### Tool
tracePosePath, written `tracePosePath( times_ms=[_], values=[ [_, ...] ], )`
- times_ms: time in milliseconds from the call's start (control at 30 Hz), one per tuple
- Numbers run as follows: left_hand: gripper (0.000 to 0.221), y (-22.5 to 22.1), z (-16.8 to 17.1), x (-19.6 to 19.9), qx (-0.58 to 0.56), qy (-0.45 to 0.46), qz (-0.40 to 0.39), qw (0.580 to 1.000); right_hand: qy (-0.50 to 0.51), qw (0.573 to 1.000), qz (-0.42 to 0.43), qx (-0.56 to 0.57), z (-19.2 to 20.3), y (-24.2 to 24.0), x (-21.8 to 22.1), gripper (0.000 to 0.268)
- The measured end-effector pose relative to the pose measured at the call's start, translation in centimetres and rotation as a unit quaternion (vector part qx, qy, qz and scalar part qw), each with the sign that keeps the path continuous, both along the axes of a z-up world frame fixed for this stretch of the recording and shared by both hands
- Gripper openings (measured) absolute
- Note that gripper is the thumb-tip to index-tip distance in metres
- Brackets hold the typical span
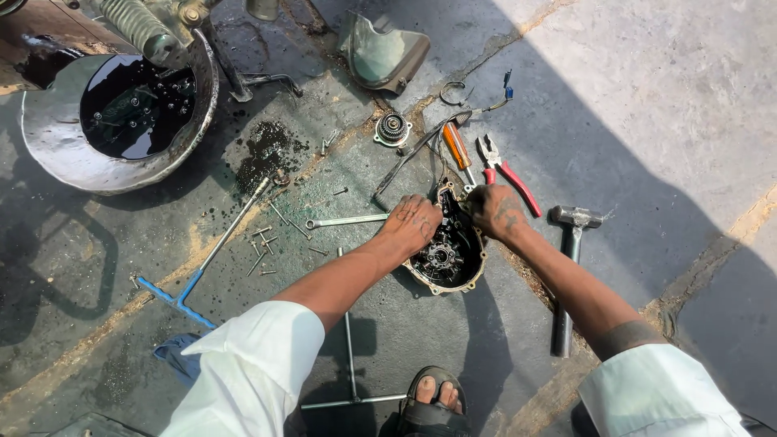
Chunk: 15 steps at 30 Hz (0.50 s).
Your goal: Repairing and cleaning internal engine components of a motorcycle.
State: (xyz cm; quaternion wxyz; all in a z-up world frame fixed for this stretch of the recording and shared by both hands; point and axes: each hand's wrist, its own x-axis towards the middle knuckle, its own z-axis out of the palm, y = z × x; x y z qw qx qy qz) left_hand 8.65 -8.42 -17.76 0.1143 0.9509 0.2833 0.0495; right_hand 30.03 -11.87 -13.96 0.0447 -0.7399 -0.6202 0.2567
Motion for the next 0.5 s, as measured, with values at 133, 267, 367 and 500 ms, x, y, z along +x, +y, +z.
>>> tracePosePath(
  times_ms=[133,267,367,500],
  values=[
    [0.017,0.2,3.2,-0.6,-0.089,0.025,0.019,0.995,-0.058,0.995,0.072,0.024,0.6,0.7,0.4,0.017],
    [0.012,0.3,3.8,-0.9,-0.095,-0.015,0.038,0.995,-0.1,0.98,0.104,0.136,6.2,2.1,-0.5,0.019],
    [0.012,0.6,4.3,-0.7,-0.147,0.014,0.058,0.987,-0.032,0.98,-0.023,0.197,9.2,3.9,-0.1,0.02],
    [0.01,0.4,5.3,-1.1,-0.172,0.032,0.068,0.982,-0.024,0.982,-0.144,0.122,3.9,5.1,5.1,0.017]
  ],
)
